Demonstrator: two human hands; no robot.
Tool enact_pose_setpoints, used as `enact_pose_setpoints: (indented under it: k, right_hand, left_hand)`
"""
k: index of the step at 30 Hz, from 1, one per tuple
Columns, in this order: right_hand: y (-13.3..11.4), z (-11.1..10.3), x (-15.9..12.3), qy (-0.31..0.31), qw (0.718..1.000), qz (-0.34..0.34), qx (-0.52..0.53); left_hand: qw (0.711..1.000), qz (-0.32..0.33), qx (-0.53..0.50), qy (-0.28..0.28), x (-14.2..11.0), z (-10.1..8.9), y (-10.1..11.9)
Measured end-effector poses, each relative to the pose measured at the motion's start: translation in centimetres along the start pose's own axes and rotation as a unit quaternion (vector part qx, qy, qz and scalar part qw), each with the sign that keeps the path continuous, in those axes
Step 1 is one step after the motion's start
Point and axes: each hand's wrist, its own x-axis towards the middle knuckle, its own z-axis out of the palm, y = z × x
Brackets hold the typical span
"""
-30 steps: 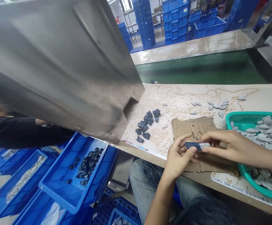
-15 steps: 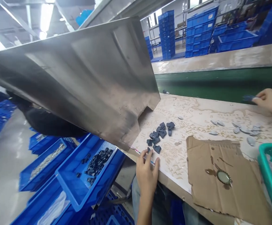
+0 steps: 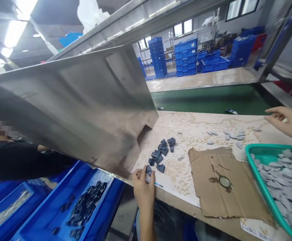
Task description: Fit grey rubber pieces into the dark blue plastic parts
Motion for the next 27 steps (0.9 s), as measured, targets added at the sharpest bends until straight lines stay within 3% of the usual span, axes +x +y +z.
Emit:
enact_pose_setpoints:
  k: [5, 7, 10, 12, 14, 17, 21, 23, 27]
  right_hand:
    - [0.3, -0.5, -7.2, -0.121, 0.982, -0.11, 0.093]
    - [0.2, 0.2, -8.7, -0.156, 0.965, -0.159, 0.137]
    - [-0.4, 1.2, -9.8, -0.161, 0.951, -0.195, 0.179]
    - [-0.9, 1.5, -10.0, -0.153, 0.951, -0.191, 0.186]
    - [-1.3, 1.5, -10.0, -0.146, 0.953, -0.18, 0.195]
    - [-1.9, 0.8, -10.0, -0.137, 0.95, -0.165, 0.227]
    - [-3.7, -1.0, -10.1, -0.154, 0.929, -0.129, 0.31]
    - [-5.4, -1.5, -10.1, -0.201, 0.914, -0.133, 0.327]
    - [-9.8, -1.1, -10.2, -0.271, 0.859, -0.155, 0.405]
  left_hand:
    - [0.999, -0.004, -0.021, -0.026, 0.0, -0.2, 0.1]
    - [0.997, -0.024, -0.066, -0.02, -0.1, -0.8, 0.6]
    - [0.978, -0.104, -0.181, 0.003, -0.5, -2.0, 2.4]
    - [0.946, -0.158, -0.284, -0.013, -0.9, -2.3, 4.6]
    - [0.899, -0.19, -0.385, -0.084, -1.4, -1.9, 7.3]
    - [0.82, -0.234, -0.481, -0.205, -2.1, 0.1, 11.1]
    - [0.739, -0.309, -0.534, -0.27, -2.7, 2.9, 13.0]
    - [0.717, -0.326, -0.549, -0.28, -2.9, 3.4, 12.7]
    - [0.714, -0.328, -0.557, -0.268, -3.2, 3.4, 12.0]
